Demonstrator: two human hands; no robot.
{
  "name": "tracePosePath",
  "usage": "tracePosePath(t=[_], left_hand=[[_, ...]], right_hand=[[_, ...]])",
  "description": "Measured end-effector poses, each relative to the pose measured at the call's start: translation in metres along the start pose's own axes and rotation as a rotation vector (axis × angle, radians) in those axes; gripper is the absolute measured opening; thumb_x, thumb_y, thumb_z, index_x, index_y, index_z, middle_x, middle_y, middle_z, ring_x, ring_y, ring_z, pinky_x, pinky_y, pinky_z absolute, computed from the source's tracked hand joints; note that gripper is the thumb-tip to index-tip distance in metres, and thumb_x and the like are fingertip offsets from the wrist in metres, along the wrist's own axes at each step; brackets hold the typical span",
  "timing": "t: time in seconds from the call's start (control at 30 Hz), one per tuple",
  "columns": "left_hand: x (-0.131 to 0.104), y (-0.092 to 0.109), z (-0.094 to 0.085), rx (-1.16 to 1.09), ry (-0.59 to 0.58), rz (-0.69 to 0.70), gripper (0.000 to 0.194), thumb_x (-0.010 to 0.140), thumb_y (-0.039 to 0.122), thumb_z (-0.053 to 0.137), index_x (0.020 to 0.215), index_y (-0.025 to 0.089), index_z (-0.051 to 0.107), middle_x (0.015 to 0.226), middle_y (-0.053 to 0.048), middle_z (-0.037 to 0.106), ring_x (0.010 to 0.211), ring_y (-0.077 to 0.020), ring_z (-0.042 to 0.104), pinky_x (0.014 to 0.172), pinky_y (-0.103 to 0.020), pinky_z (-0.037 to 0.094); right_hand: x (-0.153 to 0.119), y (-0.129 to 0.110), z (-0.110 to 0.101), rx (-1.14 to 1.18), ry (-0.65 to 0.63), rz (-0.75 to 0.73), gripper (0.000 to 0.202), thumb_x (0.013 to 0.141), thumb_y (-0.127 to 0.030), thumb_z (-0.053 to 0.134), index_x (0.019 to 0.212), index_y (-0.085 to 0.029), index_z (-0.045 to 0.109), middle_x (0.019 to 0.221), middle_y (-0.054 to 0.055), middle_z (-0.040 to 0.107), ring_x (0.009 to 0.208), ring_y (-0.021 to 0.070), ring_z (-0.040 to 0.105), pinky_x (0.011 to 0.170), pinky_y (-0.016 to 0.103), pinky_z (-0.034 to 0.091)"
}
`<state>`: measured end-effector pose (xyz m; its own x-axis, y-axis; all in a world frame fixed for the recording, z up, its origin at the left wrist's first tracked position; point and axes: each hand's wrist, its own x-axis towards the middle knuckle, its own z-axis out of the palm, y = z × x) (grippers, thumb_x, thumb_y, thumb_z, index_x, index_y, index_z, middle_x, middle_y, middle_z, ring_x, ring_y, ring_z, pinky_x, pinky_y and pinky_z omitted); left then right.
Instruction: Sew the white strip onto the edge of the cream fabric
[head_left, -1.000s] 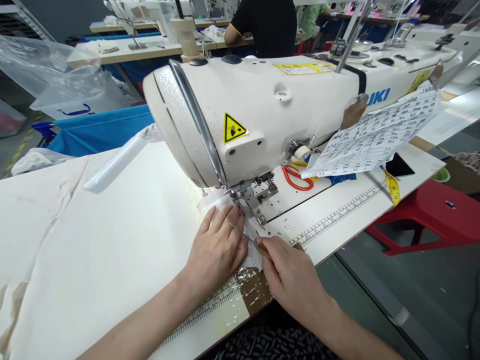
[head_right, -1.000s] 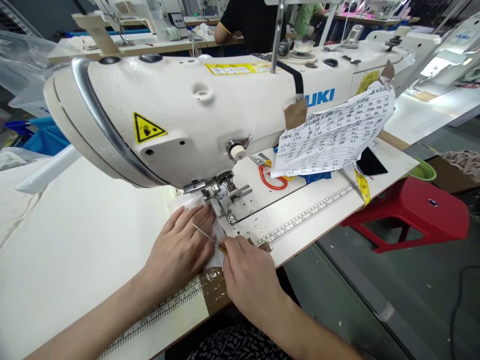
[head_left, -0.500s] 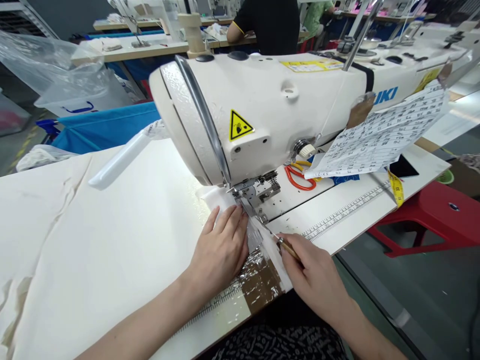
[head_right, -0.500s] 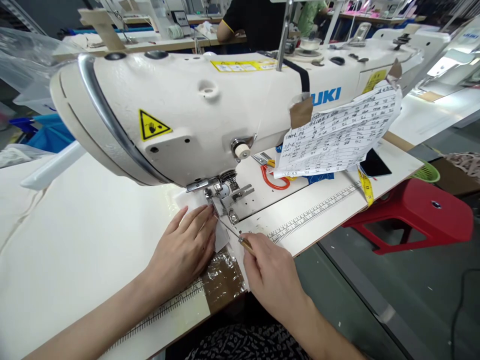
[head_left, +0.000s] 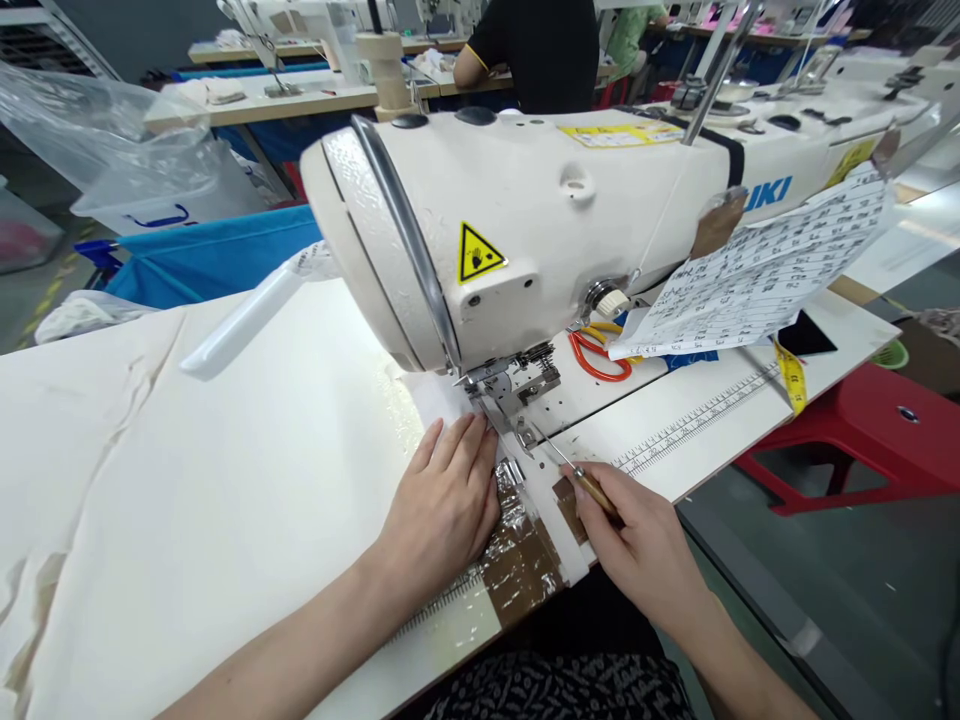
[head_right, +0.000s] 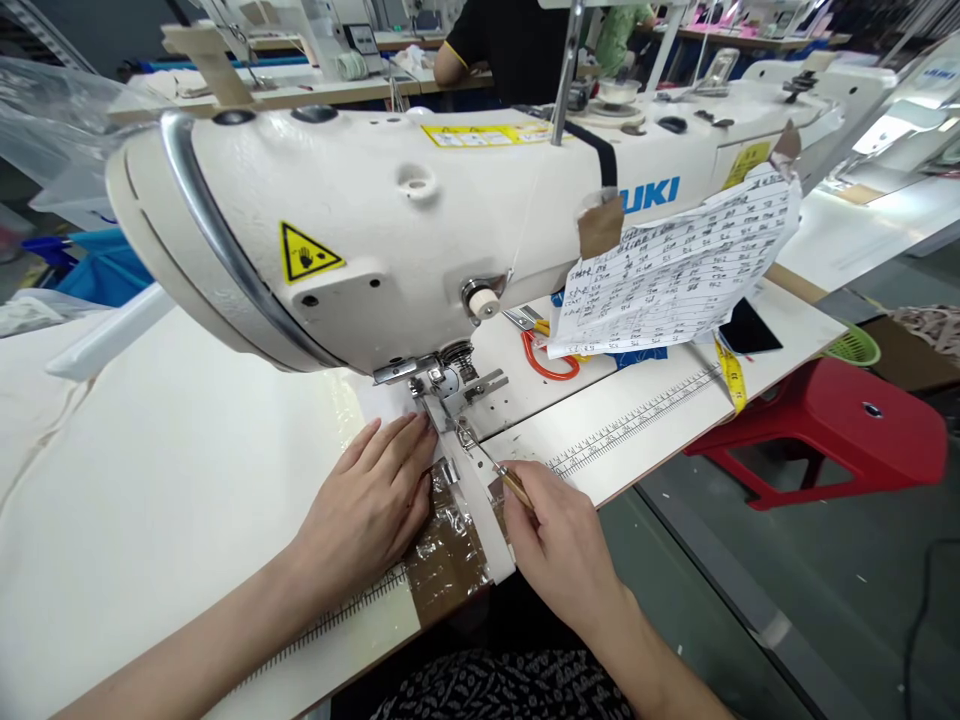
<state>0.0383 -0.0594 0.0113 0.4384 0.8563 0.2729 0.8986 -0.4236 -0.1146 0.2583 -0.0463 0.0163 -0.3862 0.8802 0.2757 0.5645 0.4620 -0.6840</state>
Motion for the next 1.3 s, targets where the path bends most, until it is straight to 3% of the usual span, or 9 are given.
tracePosePath(t=[0.3, 0.5, 0.67, 0.8, 1.0, 1.3], left_hand=[[0.000, -0.001, 0.001, 0.015, 0.000, 0.007, 0.047, 0.097, 0.025, 0.034, 0.132, 0.001, 0.053, 0.136, -0.022, 0.056, 0.128, -0.0338, 0.051, 0.108, -0.052, 0.044], [0.000, -0.005, 0.003, -0.008, -0.020, -0.027, 0.048, 0.099, 0.027, 0.034, 0.136, 0.001, 0.050, 0.140, -0.021, 0.053, 0.132, -0.0340, 0.048, 0.111, -0.053, 0.040], [0.002, -0.011, 0.008, -0.053, -0.010, -0.066, 0.047, 0.099, 0.027, 0.033, 0.136, 0.002, 0.048, 0.139, -0.021, 0.053, 0.132, -0.0340, 0.047, 0.111, -0.054, 0.040], [0.005, -0.016, 0.011, -0.129, 0.001, -0.124, 0.044, 0.099, 0.026, 0.034, 0.134, 0.004, 0.049, 0.130, -0.020, 0.056, 0.120, -0.0313, 0.053, 0.103, -0.050, 0.048], [0.006, -0.022, 0.010, -0.153, 0.050, -0.079, 0.040, 0.096, 0.019, 0.039, 0.129, 0.001, 0.053, 0.124, -0.020, 0.058, 0.113, -0.0291, 0.055, 0.098, -0.044, 0.052], [0.005, -0.024, 0.011, -0.123, 0.099, -0.059, 0.037, 0.093, 0.013, 0.040, 0.124, 0.002, 0.056, 0.122, -0.019, 0.060, 0.111, -0.0295, 0.056, 0.096, -0.043, 0.051]], right_hand=[[-0.001, 0.001, 0.001, 0.010, 0.017, 0.006, 0.021, 0.097, -0.016, 0.045, 0.108, -0.017, 0.062, 0.091, 0.005, 0.074, 0.075, 0.0173, 0.069, 0.062, 0.026, 0.053], [-0.002, -0.001, 0.002, 0.070, 0.011, 0.068, 0.020, 0.099, -0.022, 0.046, 0.110, -0.018, 0.062, 0.083, 0.003, 0.072, 0.065, 0.0158, 0.066, 0.062, 0.026, 0.054], [-0.002, -0.005, 0.006, 0.203, -0.005, 0.123, 0.032, 0.102, -0.026, 0.045, 0.133, -0.022, 0.049, 0.076, -0.002, 0.064, 0.054, 0.0128, 0.056, 0.050, 0.022, 0.048], [0.004, -0.012, 0.013, 0.154, -0.018, -0.037, 0.026, 0.101, -0.019, 0.041, 0.123, -0.020, 0.055, 0.091, 0.003, 0.065, 0.064, 0.0128, 0.059, 0.060, 0.025, 0.049], [0.019, -0.021, 0.036, -0.092, -0.101, -0.334, 0.029, 0.097, -0.016, 0.044, 0.121, -0.013, 0.060, 0.085, 0.006, 0.062, 0.068, 0.0166, 0.059, 0.059, 0.027, 0.048], [0.029, -0.025, 0.048, -0.377, -0.059, -0.358, 0.029, 0.097, -0.015, 0.043, 0.117, -0.012, 0.064, 0.086, 0.007, 0.067, 0.061, 0.0171, 0.062, 0.051, 0.028, 0.042]])
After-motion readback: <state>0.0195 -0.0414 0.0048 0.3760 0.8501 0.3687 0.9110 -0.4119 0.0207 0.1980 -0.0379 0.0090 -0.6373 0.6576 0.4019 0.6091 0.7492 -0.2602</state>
